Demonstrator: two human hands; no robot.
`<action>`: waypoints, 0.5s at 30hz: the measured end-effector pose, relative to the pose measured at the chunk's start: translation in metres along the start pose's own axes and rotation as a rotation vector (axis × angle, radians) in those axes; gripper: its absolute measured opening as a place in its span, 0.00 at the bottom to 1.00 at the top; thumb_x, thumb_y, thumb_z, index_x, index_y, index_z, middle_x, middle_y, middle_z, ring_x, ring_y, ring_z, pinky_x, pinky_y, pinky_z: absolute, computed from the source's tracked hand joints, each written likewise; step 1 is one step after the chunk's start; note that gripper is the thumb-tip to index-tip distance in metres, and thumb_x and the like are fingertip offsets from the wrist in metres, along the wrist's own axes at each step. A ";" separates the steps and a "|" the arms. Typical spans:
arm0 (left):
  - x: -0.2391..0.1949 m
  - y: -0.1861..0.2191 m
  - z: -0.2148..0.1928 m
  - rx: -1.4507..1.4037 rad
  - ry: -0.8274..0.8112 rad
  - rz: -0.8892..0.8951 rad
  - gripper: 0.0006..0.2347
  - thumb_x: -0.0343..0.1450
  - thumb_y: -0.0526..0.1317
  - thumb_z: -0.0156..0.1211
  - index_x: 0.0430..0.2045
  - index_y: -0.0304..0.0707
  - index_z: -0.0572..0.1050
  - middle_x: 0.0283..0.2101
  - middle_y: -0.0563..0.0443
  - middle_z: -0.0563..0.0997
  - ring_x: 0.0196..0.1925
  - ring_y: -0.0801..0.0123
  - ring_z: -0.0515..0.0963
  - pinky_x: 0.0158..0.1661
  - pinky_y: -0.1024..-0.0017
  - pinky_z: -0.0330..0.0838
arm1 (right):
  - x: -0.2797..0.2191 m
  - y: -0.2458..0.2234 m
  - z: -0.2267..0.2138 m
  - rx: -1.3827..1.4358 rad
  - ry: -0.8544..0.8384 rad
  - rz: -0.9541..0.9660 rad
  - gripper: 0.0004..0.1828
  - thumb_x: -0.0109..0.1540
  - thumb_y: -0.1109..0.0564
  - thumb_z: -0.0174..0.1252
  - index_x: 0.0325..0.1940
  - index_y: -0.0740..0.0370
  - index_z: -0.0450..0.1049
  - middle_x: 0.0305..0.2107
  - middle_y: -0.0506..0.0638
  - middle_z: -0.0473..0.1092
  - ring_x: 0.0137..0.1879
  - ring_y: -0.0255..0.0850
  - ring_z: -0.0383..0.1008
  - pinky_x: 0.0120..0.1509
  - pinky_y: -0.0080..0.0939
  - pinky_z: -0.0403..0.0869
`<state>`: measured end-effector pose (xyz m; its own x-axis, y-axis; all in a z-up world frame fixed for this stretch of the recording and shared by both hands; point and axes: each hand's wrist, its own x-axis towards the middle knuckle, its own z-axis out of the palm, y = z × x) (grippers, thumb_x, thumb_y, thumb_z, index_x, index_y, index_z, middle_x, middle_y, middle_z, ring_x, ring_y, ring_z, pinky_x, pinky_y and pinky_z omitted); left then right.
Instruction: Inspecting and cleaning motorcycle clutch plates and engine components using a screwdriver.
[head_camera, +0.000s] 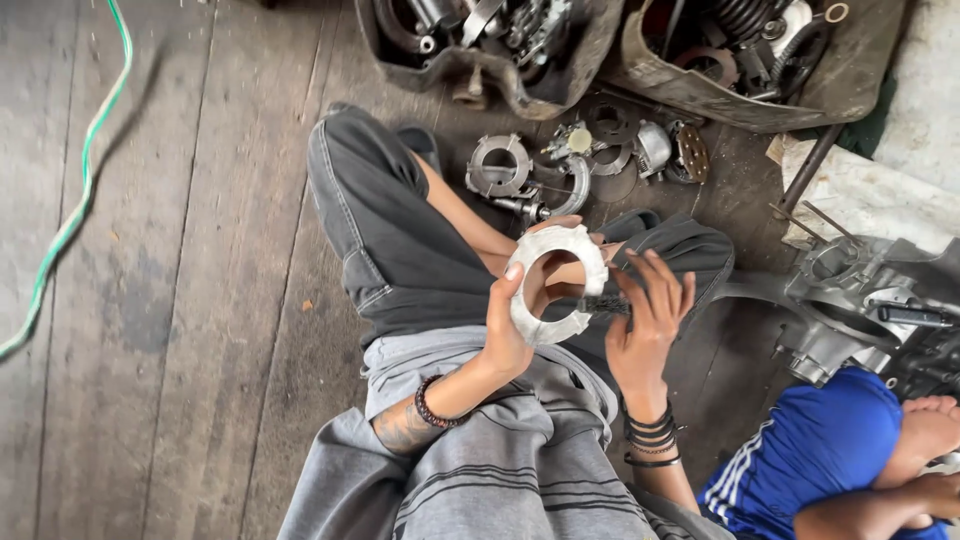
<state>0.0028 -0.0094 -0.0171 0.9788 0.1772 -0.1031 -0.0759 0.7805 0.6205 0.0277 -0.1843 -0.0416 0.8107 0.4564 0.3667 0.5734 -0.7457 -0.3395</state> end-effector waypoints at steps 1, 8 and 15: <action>0.001 0.000 0.002 0.011 -0.015 -0.003 0.32 0.75 0.61 0.35 0.63 0.31 0.66 0.56 0.36 0.77 0.56 0.60 0.76 0.45 0.64 0.76 | -0.005 0.005 0.003 0.001 0.016 0.008 0.31 0.51 0.69 0.39 0.55 0.63 0.77 0.59 0.57 0.70 0.73 0.54 0.62 0.80 0.64 0.42; 0.004 0.005 0.011 0.116 0.035 -0.139 0.31 0.75 0.59 0.37 0.58 0.29 0.70 0.56 0.38 0.78 0.59 0.58 0.76 0.46 0.62 0.76 | -0.018 0.009 0.008 0.032 -0.168 0.101 0.12 0.48 0.69 0.54 0.34 0.68 0.76 0.51 0.57 0.72 0.61 0.55 0.70 0.74 0.67 0.58; 0.032 -0.005 -0.004 0.350 0.438 -0.543 0.40 0.73 0.62 0.50 0.75 0.47 0.37 0.76 0.40 0.34 0.78 0.44 0.33 0.69 0.35 0.33 | -0.015 0.028 0.025 0.207 -0.372 0.291 0.06 0.65 0.60 0.57 0.35 0.64 0.76 0.30 0.52 0.72 0.36 0.50 0.80 0.45 0.51 0.75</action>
<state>0.0337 -0.0053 -0.0269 0.6919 0.1021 -0.7148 0.5280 0.6037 0.5973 0.0346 -0.1996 -0.0785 0.9058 0.4143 -0.0891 0.2986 -0.7731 -0.5597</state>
